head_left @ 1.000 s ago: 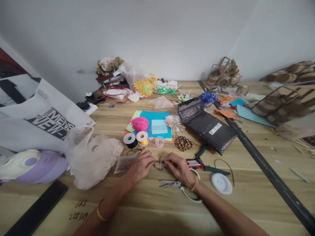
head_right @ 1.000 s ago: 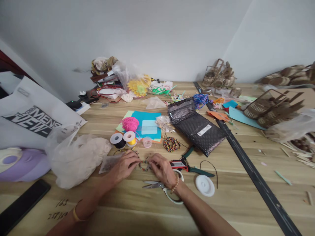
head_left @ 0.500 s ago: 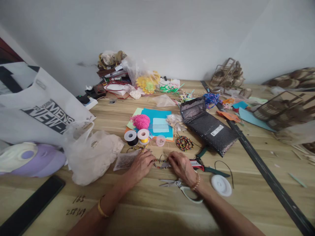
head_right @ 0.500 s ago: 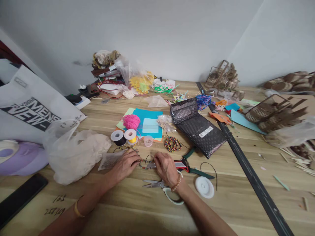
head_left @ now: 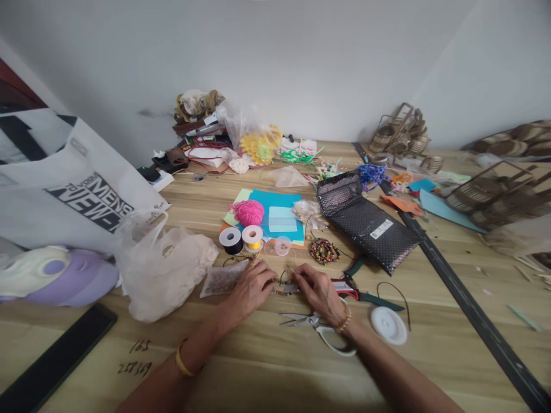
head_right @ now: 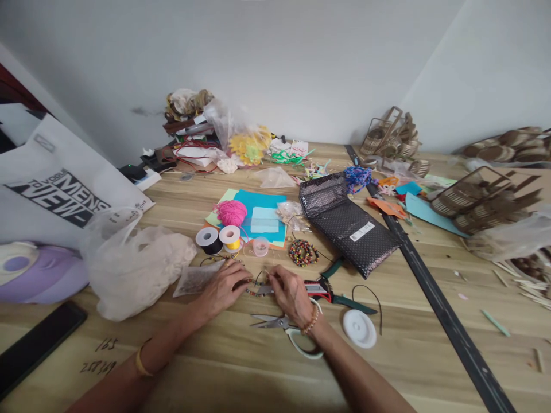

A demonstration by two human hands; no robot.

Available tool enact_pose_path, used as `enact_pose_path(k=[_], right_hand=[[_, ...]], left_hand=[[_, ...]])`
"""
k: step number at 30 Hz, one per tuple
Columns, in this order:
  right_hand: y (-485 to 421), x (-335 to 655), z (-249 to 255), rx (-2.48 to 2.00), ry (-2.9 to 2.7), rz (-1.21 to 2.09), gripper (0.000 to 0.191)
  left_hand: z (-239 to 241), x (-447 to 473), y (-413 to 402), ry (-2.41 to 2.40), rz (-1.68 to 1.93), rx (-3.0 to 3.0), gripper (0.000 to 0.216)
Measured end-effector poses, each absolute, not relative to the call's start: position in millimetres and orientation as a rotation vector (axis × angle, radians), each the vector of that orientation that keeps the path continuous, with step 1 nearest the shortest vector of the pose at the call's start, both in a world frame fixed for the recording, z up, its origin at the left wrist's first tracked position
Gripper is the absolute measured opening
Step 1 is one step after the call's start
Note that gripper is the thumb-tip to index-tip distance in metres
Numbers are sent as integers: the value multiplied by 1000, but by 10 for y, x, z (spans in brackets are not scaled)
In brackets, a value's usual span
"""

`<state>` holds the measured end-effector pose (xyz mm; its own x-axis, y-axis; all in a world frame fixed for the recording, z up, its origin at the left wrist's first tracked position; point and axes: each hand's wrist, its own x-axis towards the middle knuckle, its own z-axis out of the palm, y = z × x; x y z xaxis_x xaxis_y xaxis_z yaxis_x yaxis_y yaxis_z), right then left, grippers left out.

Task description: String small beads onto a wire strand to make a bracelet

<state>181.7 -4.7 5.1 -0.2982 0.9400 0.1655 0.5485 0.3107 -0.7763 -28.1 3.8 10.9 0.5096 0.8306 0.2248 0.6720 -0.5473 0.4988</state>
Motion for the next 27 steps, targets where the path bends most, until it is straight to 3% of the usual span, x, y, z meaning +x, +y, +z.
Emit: enact_pose_path(k=[27], right_hand=[[-4, 1844, -36, -1333, -2047, 636, 14]], left_hand=[[34, 227, 75, 1338, 480, 2570, 11]])
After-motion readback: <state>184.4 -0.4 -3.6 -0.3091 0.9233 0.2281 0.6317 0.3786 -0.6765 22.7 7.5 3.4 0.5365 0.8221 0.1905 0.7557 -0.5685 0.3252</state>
